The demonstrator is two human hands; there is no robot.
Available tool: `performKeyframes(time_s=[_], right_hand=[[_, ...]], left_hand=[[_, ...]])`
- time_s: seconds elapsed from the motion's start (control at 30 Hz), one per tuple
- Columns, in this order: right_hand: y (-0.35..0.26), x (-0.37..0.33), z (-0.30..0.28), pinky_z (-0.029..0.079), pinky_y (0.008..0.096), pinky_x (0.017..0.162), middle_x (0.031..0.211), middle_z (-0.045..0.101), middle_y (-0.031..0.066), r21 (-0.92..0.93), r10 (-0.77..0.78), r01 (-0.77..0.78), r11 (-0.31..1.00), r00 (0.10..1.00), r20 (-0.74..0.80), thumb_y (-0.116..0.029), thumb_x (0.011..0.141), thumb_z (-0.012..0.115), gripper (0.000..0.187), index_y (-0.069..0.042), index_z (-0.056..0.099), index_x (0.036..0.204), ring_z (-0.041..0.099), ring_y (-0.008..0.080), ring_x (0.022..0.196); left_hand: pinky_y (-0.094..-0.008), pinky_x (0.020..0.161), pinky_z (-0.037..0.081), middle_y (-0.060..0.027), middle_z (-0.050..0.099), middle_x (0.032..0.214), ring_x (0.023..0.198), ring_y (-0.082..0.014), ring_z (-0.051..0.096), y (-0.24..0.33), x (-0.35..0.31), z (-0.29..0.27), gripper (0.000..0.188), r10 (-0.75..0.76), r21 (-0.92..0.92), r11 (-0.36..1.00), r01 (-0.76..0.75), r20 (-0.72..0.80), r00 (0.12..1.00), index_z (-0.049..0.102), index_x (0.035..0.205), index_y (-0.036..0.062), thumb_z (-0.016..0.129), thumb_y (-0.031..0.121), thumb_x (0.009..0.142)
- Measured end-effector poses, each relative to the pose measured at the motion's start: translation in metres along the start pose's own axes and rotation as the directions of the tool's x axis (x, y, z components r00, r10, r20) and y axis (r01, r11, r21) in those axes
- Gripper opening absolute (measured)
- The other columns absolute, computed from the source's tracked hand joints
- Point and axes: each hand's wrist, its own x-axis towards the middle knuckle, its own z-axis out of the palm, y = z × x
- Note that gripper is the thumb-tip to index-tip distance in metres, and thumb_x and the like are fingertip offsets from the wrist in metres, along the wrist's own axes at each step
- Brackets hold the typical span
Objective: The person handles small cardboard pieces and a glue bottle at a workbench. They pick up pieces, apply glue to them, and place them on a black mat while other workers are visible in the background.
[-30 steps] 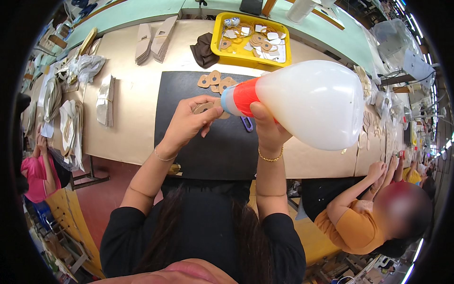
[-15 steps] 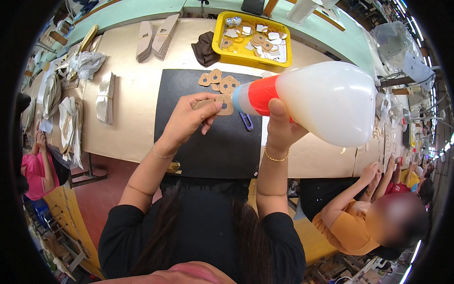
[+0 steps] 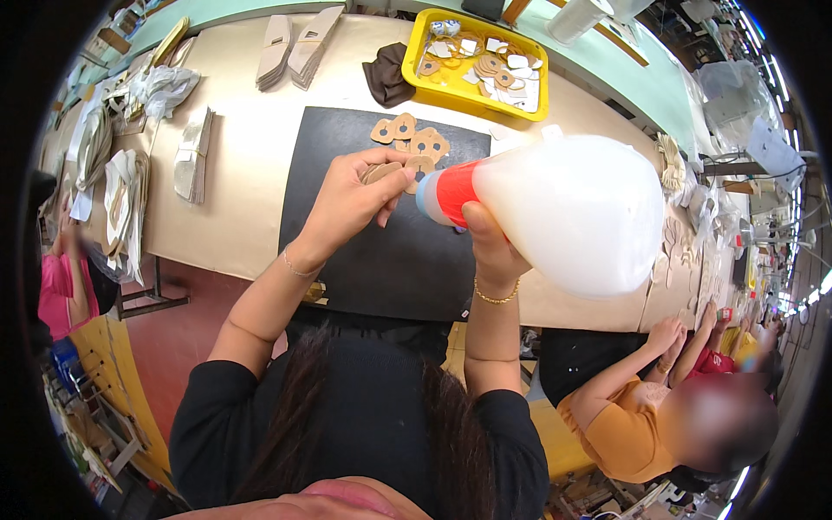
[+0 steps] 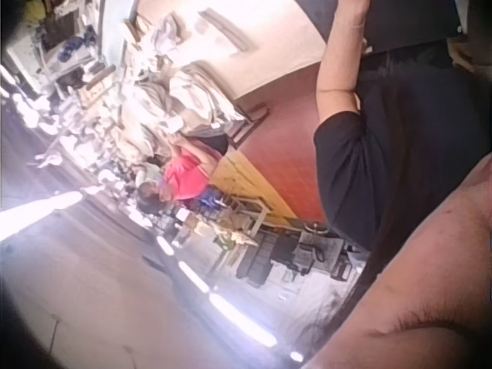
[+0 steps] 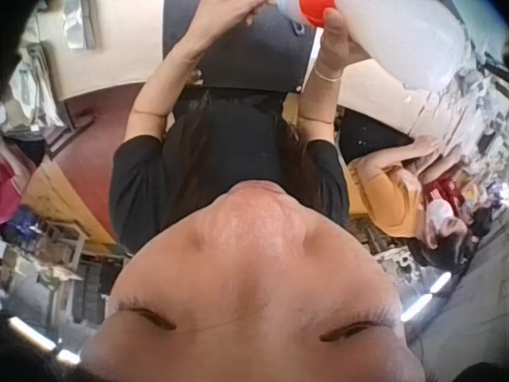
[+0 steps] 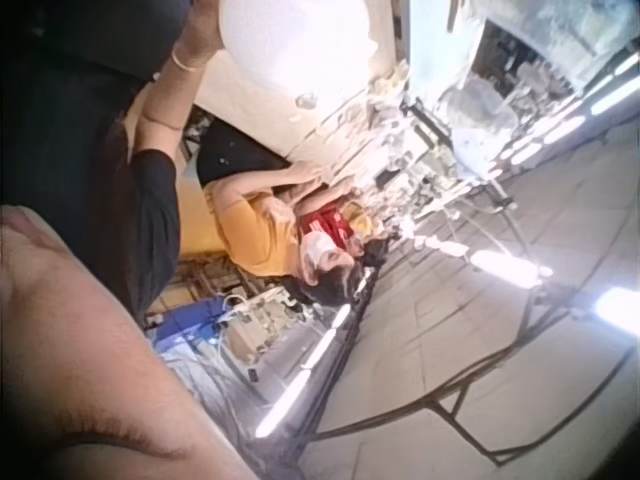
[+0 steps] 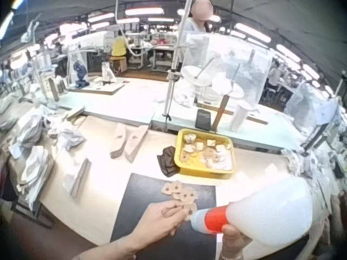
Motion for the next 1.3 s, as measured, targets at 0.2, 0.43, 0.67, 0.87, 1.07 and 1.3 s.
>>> performKeyframes(time_s=[0.2,0.43,0.67,0.87,1.07,1.3], right_hand=[[0.005,0.002,-0.014,0.052,0.0318,0.074,0.100,0.060,0.0076,-0.019,0.005,-0.006,1.000,0.998,-0.059,-0.037,0.073,0.079,0.057,-0.002,0.054,0.111,0.060,0.0181,0.085],[0.009,0.008,-0.030,0.057,0.0273,0.059,0.097,0.058,0.0093,0.018,0.024,-0.022,1.000,0.989,-0.146,-0.043,0.076,0.074,0.061,-0.003,0.047,0.114,0.062,0.0170,0.076],[0.012,0.001,-0.030,0.057,0.0302,0.066,0.100,0.057,0.0092,-0.053,0.003,-0.007,0.999,0.997,-0.073,-0.039,0.077,0.074,0.062,-0.002,0.045,0.118,0.062,0.0175,0.082],[0.012,0.008,-0.037,0.059,0.0331,0.071,0.102,0.056,0.0097,-0.011,0.063,-0.065,0.998,0.990,-0.125,-0.040,0.076,0.075,0.064,-0.004,0.044,0.119,0.063,0.0192,0.085],[0.015,0.009,-0.024,0.060,0.0340,0.071,0.103,0.056,0.0102,0.029,0.030,-0.026,0.999,0.992,-0.122,-0.038,0.078,0.073,0.061,-0.006,0.042,0.120,0.063,0.0198,0.085],[0.011,0.012,-0.009,0.056,0.0342,0.074,0.105,0.057,0.0094,0.074,0.007,0.005,0.997,0.986,-0.167,-0.038,0.077,0.074,0.062,-0.005,0.044,0.120,0.061,0.0193,0.087]], left_hand=[[-0.0185,0.041,0.038,-0.0006,0.054,0.062,0.048,-0.0042,0.047,-0.009,0.005,-0.007,0.025,-0.017,-0.027,0.999,0.017,0.004,1.000,0.063,0.099,-0.0034,0.064,0.019,0.087],[-0.0187,0.039,0.036,-0.0047,0.060,0.067,0.046,-0.0038,0.046,-0.040,0.033,-0.045,0.023,-0.190,0.232,0.949,0.215,-0.124,0.974,0.063,0.096,-0.0041,0.064,0.017,0.086],[-0.0191,0.044,0.042,-0.0092,0.064,0.080,0.055,-0.0064,0.053,-0.051,0.063,-0.047,0.025,0.011,0.287,0.957,0.034,-0.152,0.988,0.056,0.101,-0.0030,0.061,0.018,0.088],[-0.0245,0.075,0.055,-0.0168,0.062,0.099,0.091,-0.0200,0.064,-0.037,0.038,-0.056,0.031,-0.124,-0.499,0.850,0.167,0.118,0.985,0.047,0.111,-0.0044,0.059,0.014,0.090],[-0.0239,0.064,0.057,-0.0139,0.063,0.092,0.077,-0.0187,0.066,-0.020,0.015,-0.031,0.028,-0.070,-0.300,0.949,0.094,0.090,0.993,0.054,0.108,-0.0047,0.062,0.013,0.088],[-0.0210,0.052,0.052,-0.0091,0.063,0.080,0.063,-0.0132,0.063,-0.015,0.008,-0.012,0.023,0.001,-0.262,0.965,0.017,0.068,0.998,0.056,0.101,-0.0021,0.065,0.014,0.086]])
